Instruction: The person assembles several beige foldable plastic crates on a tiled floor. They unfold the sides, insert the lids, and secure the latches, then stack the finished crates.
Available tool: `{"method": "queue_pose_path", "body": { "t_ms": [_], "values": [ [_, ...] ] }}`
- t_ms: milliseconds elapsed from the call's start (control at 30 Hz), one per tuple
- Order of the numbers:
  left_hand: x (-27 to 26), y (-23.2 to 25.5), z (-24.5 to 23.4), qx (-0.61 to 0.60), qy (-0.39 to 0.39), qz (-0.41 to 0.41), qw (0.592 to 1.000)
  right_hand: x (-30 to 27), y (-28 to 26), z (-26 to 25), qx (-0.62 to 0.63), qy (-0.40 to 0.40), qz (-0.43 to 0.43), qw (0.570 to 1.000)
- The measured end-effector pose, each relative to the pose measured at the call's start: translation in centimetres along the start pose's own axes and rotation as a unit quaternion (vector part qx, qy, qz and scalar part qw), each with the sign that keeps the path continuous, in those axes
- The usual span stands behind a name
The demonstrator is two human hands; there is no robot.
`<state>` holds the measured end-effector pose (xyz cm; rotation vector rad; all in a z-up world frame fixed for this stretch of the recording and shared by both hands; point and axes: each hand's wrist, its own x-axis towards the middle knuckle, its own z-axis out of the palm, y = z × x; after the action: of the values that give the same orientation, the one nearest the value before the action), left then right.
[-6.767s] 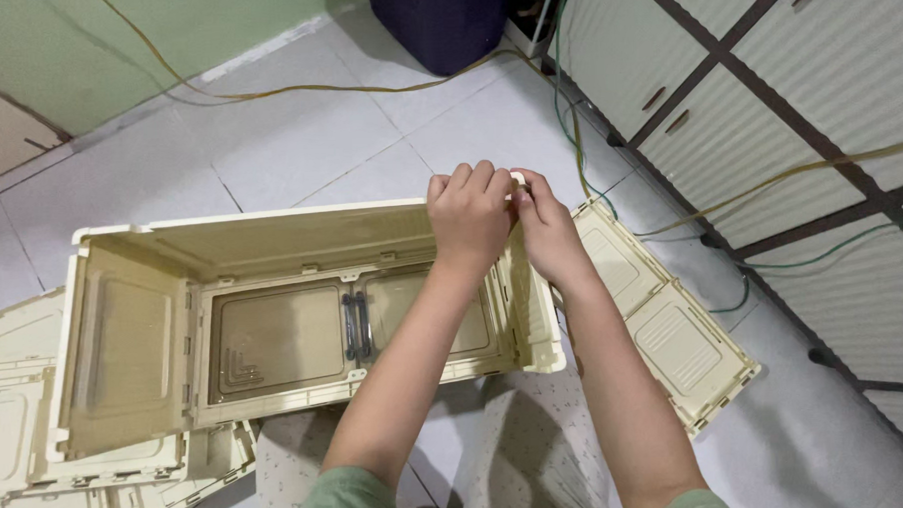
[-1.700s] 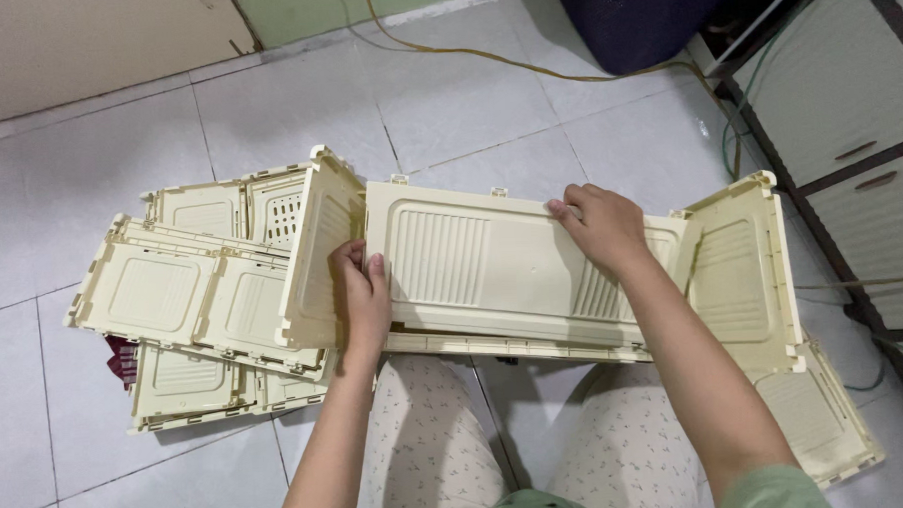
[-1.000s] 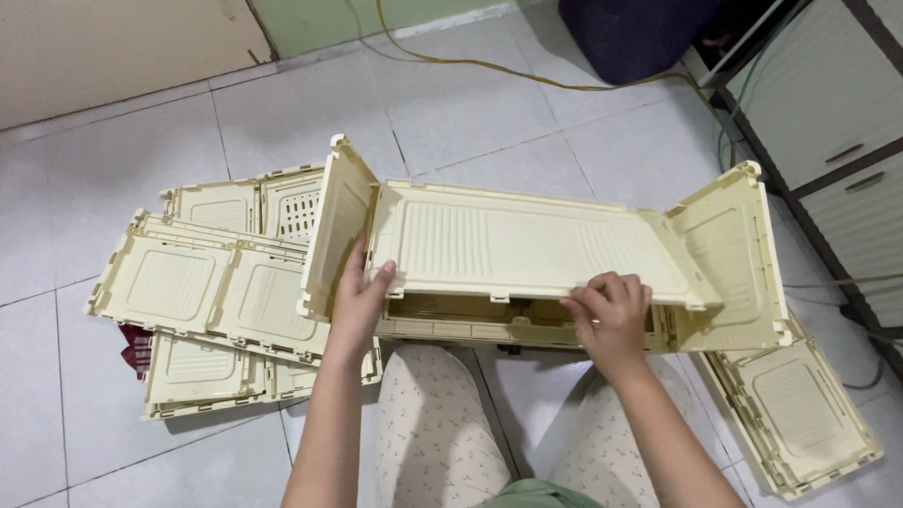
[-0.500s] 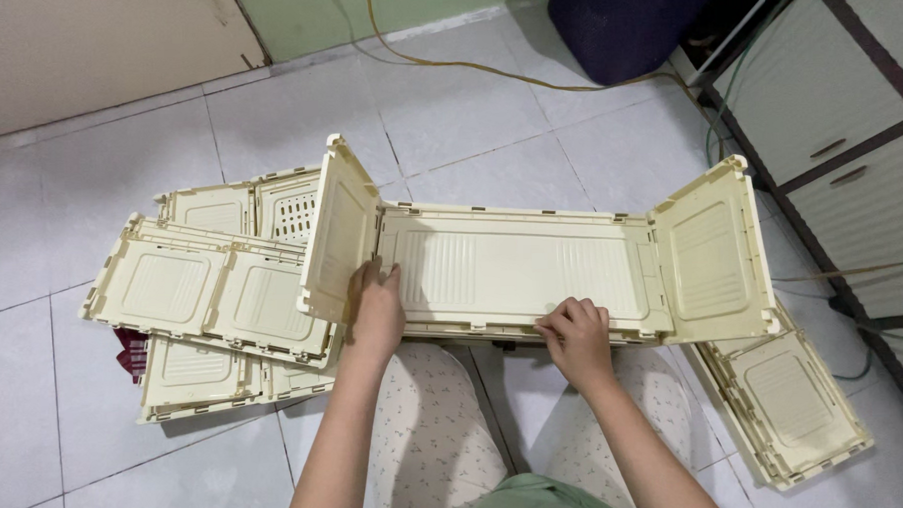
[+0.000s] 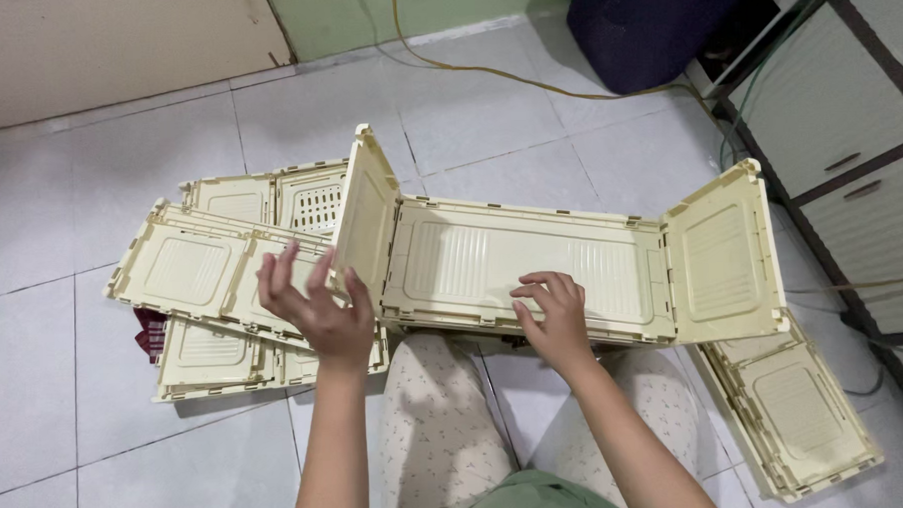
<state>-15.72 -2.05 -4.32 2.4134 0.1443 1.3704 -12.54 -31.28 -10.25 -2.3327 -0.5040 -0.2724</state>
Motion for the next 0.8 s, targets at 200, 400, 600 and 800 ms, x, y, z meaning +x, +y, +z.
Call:
{"method": "queue_pose_path", "body": {
  "t_ms": [200,400,600,800],
  "values": [
    [-1.7,-2.0,0.3,-0.206,-0.146,-0.207,0.945,2.1,-2.6,1.5,0.070,0.003,-0.030,0.997],
    [-5.5,-1.0,2.7,-0.175,-0.344,-0.367,0.846,2.0,-2.7,3.7,0.229,-0.028,0.027,0.973],
    [-7.9,1.9,5.2,-0.166,-0.329,-0.065,0.927,0.8,-2.3,5.9,0.425,0.000,0.110,0.898],
    [-9.0,2.2,5.6,-0.176,-0.371,-0.037,0.911,0.0,-3.2,6.8,0.243,-0.020,0.014,0.970]
  ]
}}
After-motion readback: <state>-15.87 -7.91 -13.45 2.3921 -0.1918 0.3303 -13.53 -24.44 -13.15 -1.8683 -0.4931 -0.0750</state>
